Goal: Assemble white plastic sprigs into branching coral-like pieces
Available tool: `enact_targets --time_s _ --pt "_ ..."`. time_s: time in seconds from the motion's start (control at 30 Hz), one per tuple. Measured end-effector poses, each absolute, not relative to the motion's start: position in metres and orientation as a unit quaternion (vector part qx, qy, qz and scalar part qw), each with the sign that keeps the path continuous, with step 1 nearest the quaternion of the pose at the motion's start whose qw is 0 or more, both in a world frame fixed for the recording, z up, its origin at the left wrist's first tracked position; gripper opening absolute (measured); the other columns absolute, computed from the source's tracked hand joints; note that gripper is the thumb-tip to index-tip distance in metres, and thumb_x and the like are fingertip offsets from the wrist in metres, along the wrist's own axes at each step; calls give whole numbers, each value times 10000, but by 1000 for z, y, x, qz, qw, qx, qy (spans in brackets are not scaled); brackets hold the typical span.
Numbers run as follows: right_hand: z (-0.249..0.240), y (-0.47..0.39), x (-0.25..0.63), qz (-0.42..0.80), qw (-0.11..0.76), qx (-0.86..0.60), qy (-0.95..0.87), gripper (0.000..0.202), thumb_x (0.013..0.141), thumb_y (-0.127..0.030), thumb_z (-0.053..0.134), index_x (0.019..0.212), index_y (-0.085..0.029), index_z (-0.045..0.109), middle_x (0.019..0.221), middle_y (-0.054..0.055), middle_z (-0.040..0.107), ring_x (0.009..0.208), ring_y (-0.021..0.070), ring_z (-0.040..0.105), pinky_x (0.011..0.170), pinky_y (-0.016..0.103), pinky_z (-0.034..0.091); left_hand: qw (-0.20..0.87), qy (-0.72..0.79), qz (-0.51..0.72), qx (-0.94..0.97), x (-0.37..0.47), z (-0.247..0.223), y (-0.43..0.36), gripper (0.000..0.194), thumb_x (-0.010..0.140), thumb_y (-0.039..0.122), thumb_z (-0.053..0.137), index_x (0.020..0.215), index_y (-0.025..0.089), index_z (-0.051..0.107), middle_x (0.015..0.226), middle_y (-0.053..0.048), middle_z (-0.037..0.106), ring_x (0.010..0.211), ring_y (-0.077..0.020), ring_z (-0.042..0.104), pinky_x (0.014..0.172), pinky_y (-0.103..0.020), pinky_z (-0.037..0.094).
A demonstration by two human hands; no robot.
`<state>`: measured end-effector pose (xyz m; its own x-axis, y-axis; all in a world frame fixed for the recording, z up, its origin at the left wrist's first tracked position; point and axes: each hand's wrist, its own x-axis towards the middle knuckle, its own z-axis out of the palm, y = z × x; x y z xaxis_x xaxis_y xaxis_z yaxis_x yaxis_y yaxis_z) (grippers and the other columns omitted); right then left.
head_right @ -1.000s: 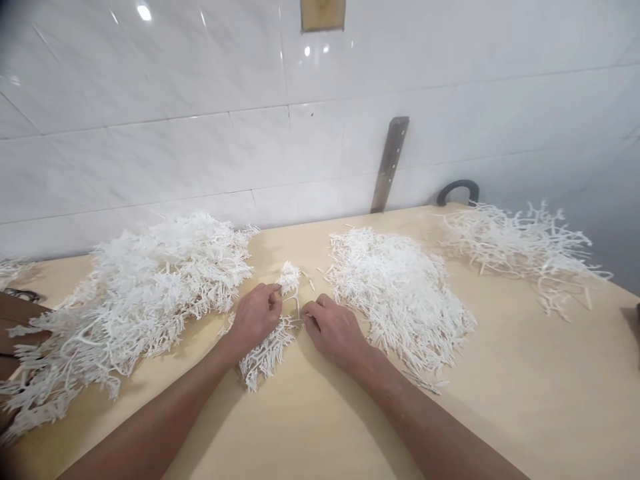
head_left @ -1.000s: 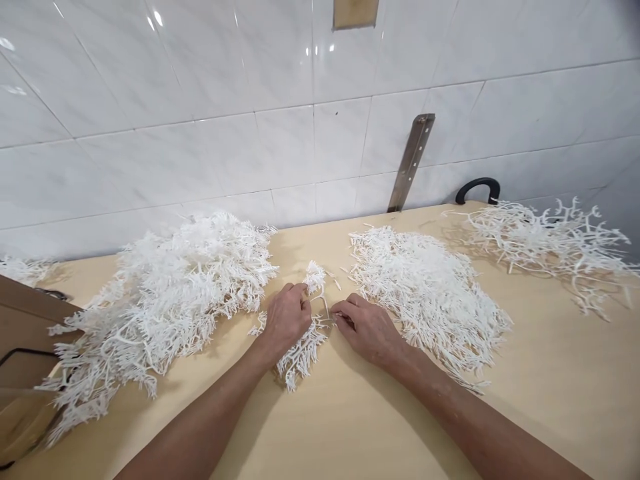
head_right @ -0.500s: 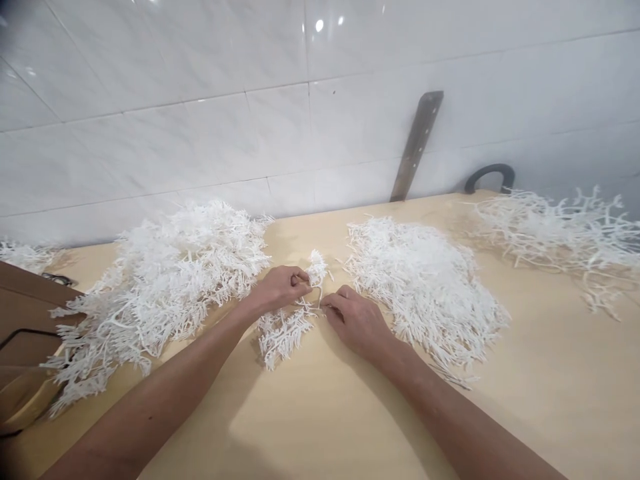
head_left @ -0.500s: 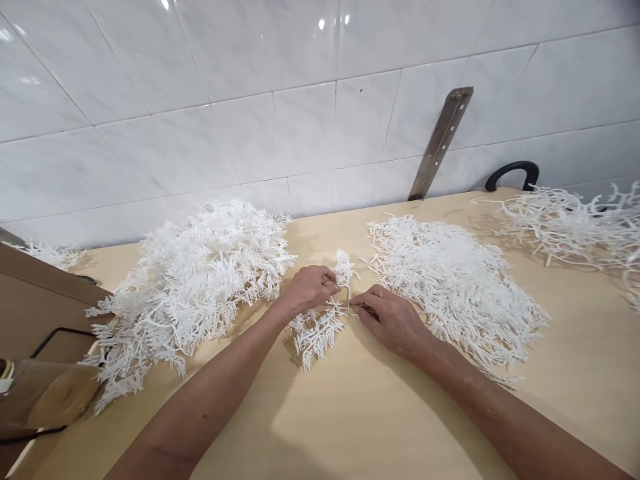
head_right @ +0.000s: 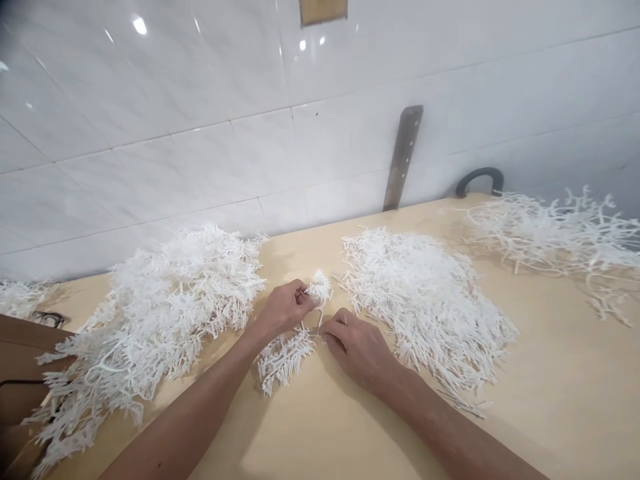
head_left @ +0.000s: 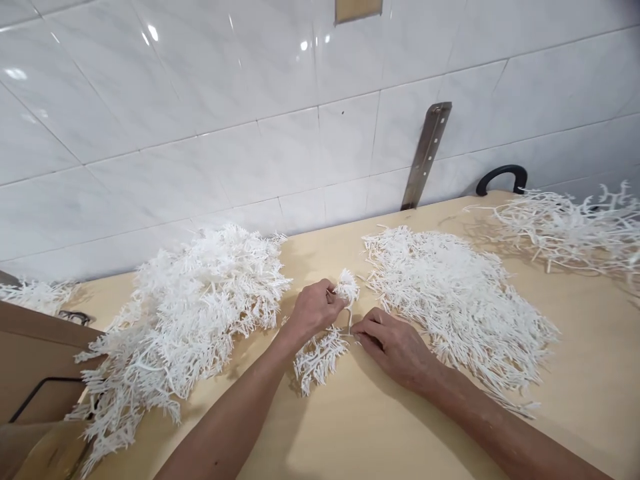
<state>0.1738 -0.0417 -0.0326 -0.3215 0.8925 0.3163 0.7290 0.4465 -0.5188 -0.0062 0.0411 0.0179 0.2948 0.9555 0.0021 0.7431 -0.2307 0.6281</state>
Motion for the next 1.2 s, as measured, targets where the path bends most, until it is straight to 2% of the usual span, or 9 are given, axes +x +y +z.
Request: enact_targets --time_s 0.1,0.3,0.5,0.63,0.8,0.93,1.0,1.13,1.2 --pt "-33 -42 173 153 295 -498 -801 270 986 -210 446 1036 -250 709 911 47 639 747 158 633 700 293 492 275 577 217 738 0 18 42 380 740 396 713 1060 198 664 864 -51 704 721 -195 621 629 -287 428" --pt "-29 -42 172 165 289 -509 -794 253 962 -175 459 952 -228 706 898 41 644 755 162 641 698 293 486 331 564 280 703 7 20 55 117 753 298 696 790 192 661 764 -14 669 708 -163 583 668 -276 408" --pt "-32 -43 168 161 294 -508 -793 254 961 -177 451 974 -225 701 921 52 657 731 163 643 663 287 481 597 489 360 524 -10 22 63 262 695 343 770 787 166 600 706 -18 627 637 -133 590 611 -250 427" --pt "-37 -44 162 173 309 -506 -787 263 958 -207 440 978 -216 703 917 66 669 697 172 625 631 304 467 700 422 381 432 -19 21 64 373 581 270 857 813 157 588 713 -12 627 650 -132 634 583 -222 428" --pt "-26 -33 161 327 387 -542 -671 245 940 -373 520 968 -203 693 795 40 681 675 179 618 627 303 490 721 413 360 425 -26 20 64 434 557 240 889 876 164 605 676 15 617 575 -89 610 498 -166 360" --pt "-6 -15 169 392 437 -597 -547 341 904 -504 569 1004 -191 658 679 2 621 569 156 569 517 277 458 726 397 322 460 -29 20 63 475 580 255 897 956 173 618 671 30 617 537 -69 580 506 -167 382" --pt "5 -6 174 420 442 -610 -506 390 911 -559 543 1032 -200 635 612 -30 561 455 124 486 440 266 414 722 395 305 479 -30 21 62 481 589 266 896 978 176 627 649 38 606 518 -63 553 495 -167 370" --pt "15 9 181 504 416 -572 -496 453 887 -629 557 1009 -197 621 734 8 614 505 112 508 431 246 417 721 394 269 502 -30 24 57 505 588 287 896 1009 179 639 613 44 584 519 -70 545 473 -164 323" --pt "13 14 181 562 385 -532 -503 434 853 -615 622 948 -191 619 685 -13 563 516 99 475 407 212 355 731 384 252 504 -29 27 56 508 585 278 898 1007 176 634 594 52 570 494 -61 515 461 -162 301"
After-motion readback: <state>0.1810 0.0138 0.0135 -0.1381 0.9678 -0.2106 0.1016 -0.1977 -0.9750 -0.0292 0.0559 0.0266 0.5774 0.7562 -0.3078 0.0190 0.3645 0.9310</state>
